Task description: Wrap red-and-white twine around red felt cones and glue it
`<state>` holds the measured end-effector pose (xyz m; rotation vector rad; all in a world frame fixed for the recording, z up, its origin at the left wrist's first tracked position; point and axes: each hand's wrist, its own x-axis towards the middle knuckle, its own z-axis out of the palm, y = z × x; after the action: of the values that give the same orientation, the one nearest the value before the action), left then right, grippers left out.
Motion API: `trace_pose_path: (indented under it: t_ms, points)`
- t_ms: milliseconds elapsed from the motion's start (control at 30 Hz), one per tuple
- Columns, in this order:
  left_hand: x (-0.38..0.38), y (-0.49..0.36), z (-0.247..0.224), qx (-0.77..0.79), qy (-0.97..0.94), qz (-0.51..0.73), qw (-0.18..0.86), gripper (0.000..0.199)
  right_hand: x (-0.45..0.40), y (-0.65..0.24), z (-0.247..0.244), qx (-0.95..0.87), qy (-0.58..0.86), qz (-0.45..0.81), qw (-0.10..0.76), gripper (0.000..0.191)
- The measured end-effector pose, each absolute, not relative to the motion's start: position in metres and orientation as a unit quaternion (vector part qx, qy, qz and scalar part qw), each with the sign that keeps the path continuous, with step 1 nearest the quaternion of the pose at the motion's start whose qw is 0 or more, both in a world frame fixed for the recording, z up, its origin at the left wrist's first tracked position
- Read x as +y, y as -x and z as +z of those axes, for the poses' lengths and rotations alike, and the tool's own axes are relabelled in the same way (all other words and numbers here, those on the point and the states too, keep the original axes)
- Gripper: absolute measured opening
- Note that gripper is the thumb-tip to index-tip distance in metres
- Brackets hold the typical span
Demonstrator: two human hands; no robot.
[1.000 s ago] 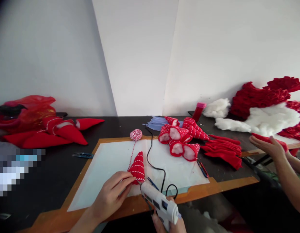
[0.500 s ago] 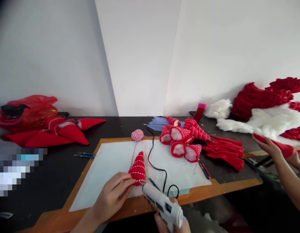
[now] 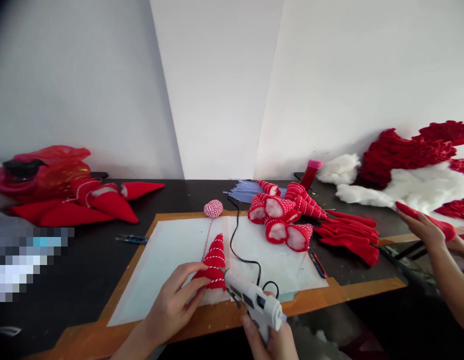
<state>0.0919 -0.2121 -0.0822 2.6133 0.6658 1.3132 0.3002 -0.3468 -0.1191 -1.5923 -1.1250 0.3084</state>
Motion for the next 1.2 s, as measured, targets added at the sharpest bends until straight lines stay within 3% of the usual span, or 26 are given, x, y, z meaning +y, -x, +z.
trace_pose_path:
  t_ms: [333,733,933,1200]
  points:
    - [-0.211,-0.092,-0.083,0.219,-0.888,0.399,0.070,0.022,-0.327,-0.295,-0.089,-0.567,0.632,0.173,0.499,0.037]
    - [-0.210,-0.093,-0.084,0.221,-0.886,0.402,0.061,0.022,-0.328,-0.302,-0.100,-0.623,0.638,0.160,0.424,0.035]
    - [-0.210,-0.094,-0.083,0.218,-0.892,0.389,0.073,0.022,-0.330,-0.300,-0.098,-0.577,0.657,0.125,0.468,0.040]
    - [-0.211,-0.093,-0.084,0.226,-0.891,0.386,0.079,0.022,-0.318,-0.308,-0.084,-0.628,0.642,0.160,0.411,0.030]
